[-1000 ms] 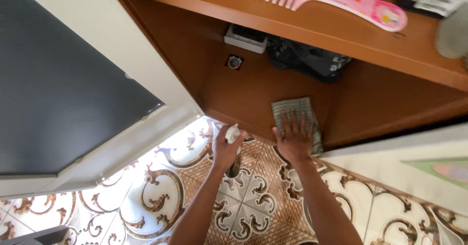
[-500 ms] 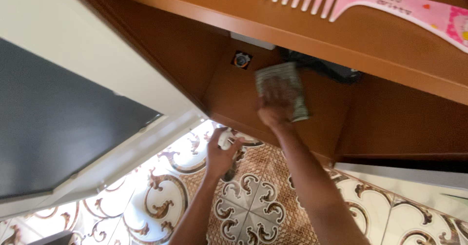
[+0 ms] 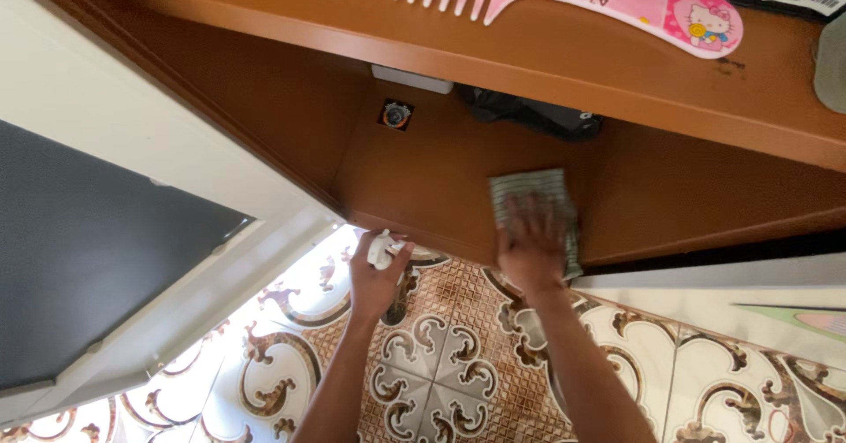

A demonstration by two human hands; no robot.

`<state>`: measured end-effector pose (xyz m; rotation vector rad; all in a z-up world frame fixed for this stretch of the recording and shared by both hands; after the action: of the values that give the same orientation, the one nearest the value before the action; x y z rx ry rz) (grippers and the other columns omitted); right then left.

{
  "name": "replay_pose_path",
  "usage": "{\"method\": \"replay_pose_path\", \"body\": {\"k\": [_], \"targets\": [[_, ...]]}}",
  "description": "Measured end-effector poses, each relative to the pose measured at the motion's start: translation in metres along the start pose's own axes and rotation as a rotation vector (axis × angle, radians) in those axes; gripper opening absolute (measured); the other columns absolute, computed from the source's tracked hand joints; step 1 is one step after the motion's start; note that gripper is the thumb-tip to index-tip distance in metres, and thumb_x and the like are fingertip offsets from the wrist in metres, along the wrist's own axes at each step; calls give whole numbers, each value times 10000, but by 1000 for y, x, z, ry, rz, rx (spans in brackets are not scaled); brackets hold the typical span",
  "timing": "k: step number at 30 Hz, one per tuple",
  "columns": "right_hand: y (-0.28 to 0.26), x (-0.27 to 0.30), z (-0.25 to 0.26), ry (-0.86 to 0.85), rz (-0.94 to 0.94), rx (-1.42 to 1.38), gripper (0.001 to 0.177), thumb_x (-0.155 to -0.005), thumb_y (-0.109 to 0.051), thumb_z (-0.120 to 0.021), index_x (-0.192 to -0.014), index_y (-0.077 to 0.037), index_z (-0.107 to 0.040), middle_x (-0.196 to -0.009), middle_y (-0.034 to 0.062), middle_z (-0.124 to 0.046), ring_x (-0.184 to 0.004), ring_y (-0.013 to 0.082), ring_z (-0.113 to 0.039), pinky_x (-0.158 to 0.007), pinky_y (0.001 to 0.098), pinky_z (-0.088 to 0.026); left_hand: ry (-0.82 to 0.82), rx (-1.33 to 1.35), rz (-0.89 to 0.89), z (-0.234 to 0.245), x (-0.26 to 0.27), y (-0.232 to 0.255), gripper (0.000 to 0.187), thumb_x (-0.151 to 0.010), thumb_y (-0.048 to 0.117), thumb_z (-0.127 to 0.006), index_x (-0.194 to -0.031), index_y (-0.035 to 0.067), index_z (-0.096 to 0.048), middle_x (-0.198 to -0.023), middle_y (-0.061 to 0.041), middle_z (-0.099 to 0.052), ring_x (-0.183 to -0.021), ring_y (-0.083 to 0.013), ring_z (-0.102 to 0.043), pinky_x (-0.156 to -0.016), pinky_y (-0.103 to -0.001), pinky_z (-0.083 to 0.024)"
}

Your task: The person cleans the inside of a wooden cabinet and the exterior of a white wardrobe door using a spray bottle and a cloth. They wipe the cabinet shelves and then spray and wipe the wardrobe door, which is covered in stickers.

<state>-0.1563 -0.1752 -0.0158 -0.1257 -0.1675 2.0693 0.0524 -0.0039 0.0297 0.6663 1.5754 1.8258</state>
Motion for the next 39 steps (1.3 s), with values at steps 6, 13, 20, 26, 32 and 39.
{"method": "replay_pose_path", "body": {"k": [6,13,20,26,32,39], "targets": [[-2,-58,13,-64,-248,-180,680,-977,-430,-271,-1631,-282,-160,-1723,55,-15,-1570,381,55,-1235,564,48,-1,-5,-160,12,2,17,332,-874,100,-799,-1167,34,-656,-1028,-58,-734,-940,-116,-670,-829,-261,-542],[-41,-116,12,-40,-154,-123,691,-984,-414,-234,-1643,-247,-111,-1724,58,-1,-1560,392,35,-1230,581,52,8,25,-163,29,-8,24,294,-865,111,-805,-1110,31,-665,-1071,-74,-718,-986,-146,-690,-862,-297,-563],[-117,-88,-18,43,209,-118,641,-1031,-402,-226,-1636,-197,-172,-1716,76,-64,-1564,363,-6,-1222,567,71,39,-55,-27,50,-8,14,369,-825,143,-811,-1138,39,-648,-1053,-61,-749,-945,-142,-723,-812,-299,-592],[-179,-131,-19,-142,431,-24,617,-989,-389,-312,-1597,-307,-241,-1701,1,-132,-1554,309,-88,-1236,532,9,65,26,-44,43,-21,10,346,-828,114,-797,-1135,28,-662,-1037,-58,-726,-847,-131,-692,-750,-287,-570],[-183,-187,-29,149,472,-114,654,-964,-416,-430,-1591,-267,-324,-1687,58,-253,-1558,315,-186,-1253,527,-87,109,0,-42,40,-29,10,284,-827,128,-815,-1056,22,-685,-1033,-49,-690,-804,-114,-693,-724,-274,-567],[-144,-218,-28,135,408,-48,671,-1000,-520,-382,-1605,-248,-282,-1684,52,-237,-1542,300,-159,-1222,526,-86,88,-63,-161,47,-19,11,279,-871,141,-813,-1090,33,-678,-1050,-48,-726,-970,-124,-703,-874,-277,-558]]}}
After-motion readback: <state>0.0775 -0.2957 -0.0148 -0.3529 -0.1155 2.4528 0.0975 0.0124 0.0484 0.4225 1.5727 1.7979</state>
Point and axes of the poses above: each hand's wrist, its own x-axis away from the middle knuckle, its own z-axis out of the back of the hand, y = z × x, the point moved 2 cm from there along -x, towards the middle knuckle
